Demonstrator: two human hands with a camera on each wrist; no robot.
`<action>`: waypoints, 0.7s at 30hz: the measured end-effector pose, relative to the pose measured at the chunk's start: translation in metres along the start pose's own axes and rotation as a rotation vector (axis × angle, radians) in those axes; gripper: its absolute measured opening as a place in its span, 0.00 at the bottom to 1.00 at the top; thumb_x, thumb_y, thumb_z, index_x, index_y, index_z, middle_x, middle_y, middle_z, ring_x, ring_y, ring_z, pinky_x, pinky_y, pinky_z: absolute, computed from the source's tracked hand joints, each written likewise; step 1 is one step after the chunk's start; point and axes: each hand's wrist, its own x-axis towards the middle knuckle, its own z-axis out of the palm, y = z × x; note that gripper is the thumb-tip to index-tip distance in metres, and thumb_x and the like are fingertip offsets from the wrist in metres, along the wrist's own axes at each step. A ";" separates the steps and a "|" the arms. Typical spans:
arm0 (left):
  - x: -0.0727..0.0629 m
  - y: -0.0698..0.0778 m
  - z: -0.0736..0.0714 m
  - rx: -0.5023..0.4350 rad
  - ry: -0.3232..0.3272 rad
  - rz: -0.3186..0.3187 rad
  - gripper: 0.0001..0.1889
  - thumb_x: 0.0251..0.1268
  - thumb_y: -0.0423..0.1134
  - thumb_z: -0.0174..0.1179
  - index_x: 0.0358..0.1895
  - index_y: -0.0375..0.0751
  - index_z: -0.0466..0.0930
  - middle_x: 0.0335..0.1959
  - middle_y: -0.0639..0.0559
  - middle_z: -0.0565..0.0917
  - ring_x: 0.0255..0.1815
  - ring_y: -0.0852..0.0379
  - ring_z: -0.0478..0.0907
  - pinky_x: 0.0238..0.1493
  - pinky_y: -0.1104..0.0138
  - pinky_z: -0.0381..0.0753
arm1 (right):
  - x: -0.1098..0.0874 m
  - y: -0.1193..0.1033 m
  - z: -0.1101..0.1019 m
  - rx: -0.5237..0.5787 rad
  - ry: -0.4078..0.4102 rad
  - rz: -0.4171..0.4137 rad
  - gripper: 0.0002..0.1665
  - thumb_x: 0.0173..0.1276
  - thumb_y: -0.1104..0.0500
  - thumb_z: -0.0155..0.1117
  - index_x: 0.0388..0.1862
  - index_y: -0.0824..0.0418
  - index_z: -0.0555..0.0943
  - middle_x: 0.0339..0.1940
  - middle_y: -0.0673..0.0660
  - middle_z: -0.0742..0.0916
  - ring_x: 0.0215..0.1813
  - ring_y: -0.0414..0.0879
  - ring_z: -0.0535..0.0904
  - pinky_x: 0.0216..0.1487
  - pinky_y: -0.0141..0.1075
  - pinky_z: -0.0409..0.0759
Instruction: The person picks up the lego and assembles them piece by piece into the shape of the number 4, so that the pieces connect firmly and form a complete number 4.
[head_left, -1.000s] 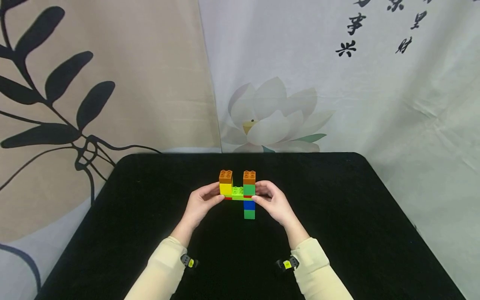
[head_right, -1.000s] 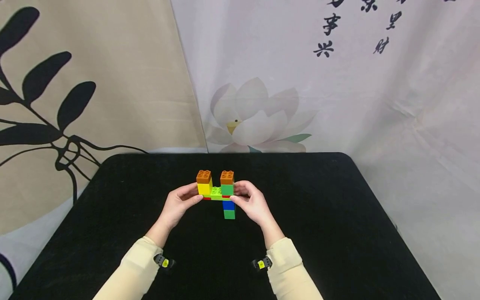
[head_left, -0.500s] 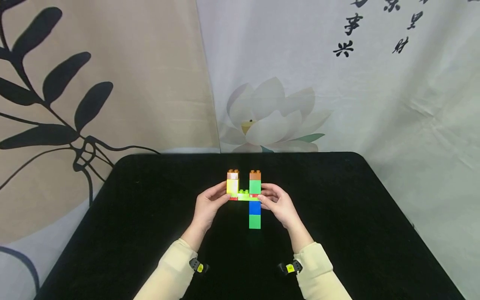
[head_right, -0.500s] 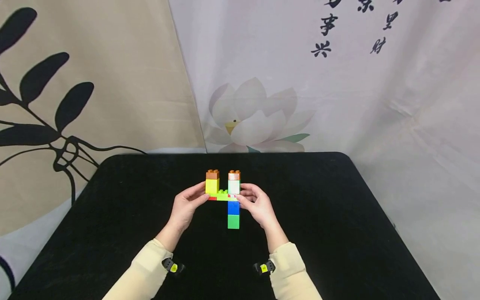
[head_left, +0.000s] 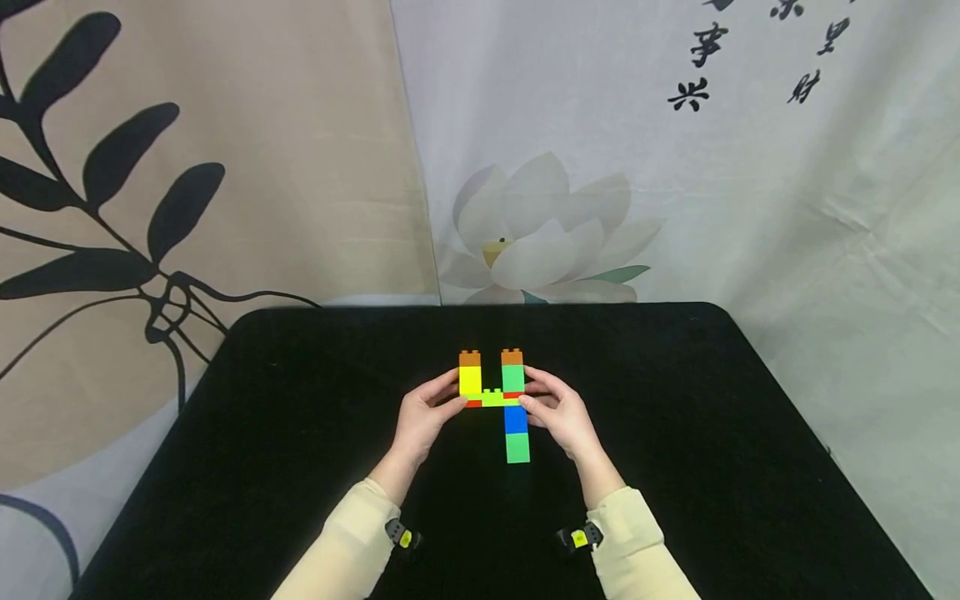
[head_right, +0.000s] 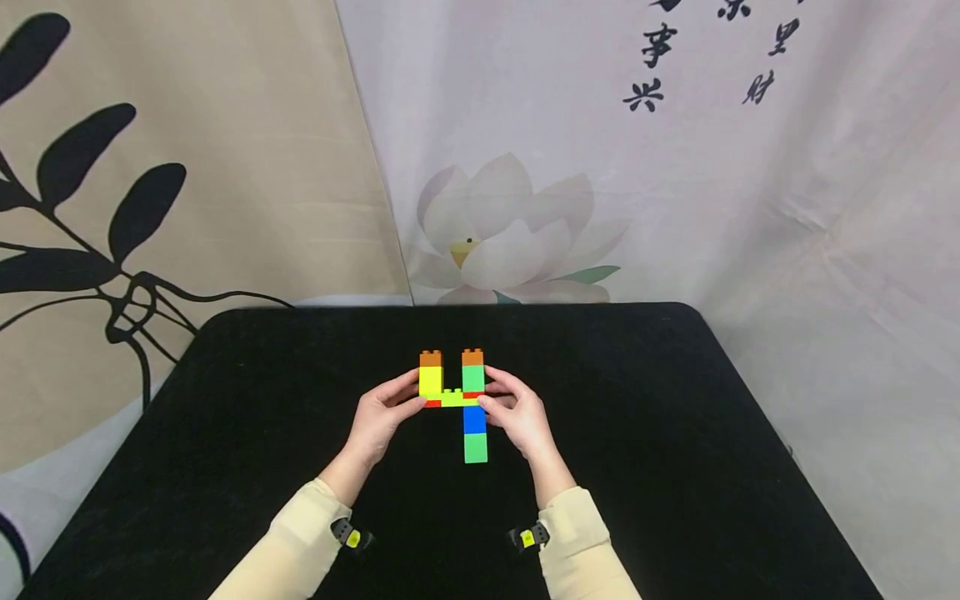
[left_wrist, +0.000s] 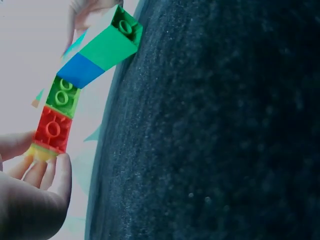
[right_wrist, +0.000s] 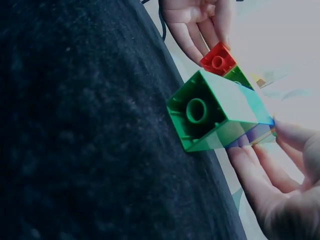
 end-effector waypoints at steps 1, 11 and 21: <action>0.000 0.000 0.000 0.006 -0.002 -0.005 0.27 0.63 0.29 0.67 0.66 0.42 0.76 0.63 0.44 0.79 0.59 0.46 0.77 0.59 0.58 0.78 | 0.002 0.004 0.000 0.000 0.007 0.004 0.32 0.69 0.67 0.65 0.71 0.64 0.70 0.57 0.67 0.79 0.50 0.55 0.82 0.52 0.51 0.82; 0.005 -0.006 0.001 0.038 -0.010 -0.111 0.26 0.66 0.30 0.64 0.68 0.41 0.74 0.66 0.41 0.75 0.63 0.43 0.74 0.65 0.50 0.71 | 0.013 0.030 0.001 -0.089 0.017 0.040 0.31 0.67 0.65 0.68 0.69 0.58 0.74 0.53 0.62 0.82 0.47 0.51 0.84 0.48 0.46 0.85; 0.010 -0.009 0.002 0.108 -0.051 -0.178 0.25 0.67 0.28 0.61 0.68 0.38 0.73 0.64 0.40 0.77 0.61 0.43 0.76 0.65 0.52 0.71 | 0.011 0.036 0.000 -0.137 -0.005 0.059 0.31 0.66 0.66 0.68 0.69 0.61 0.74 0.52 0.61 0.83 0.48 0.51 0.83 0.50 0.44 0.84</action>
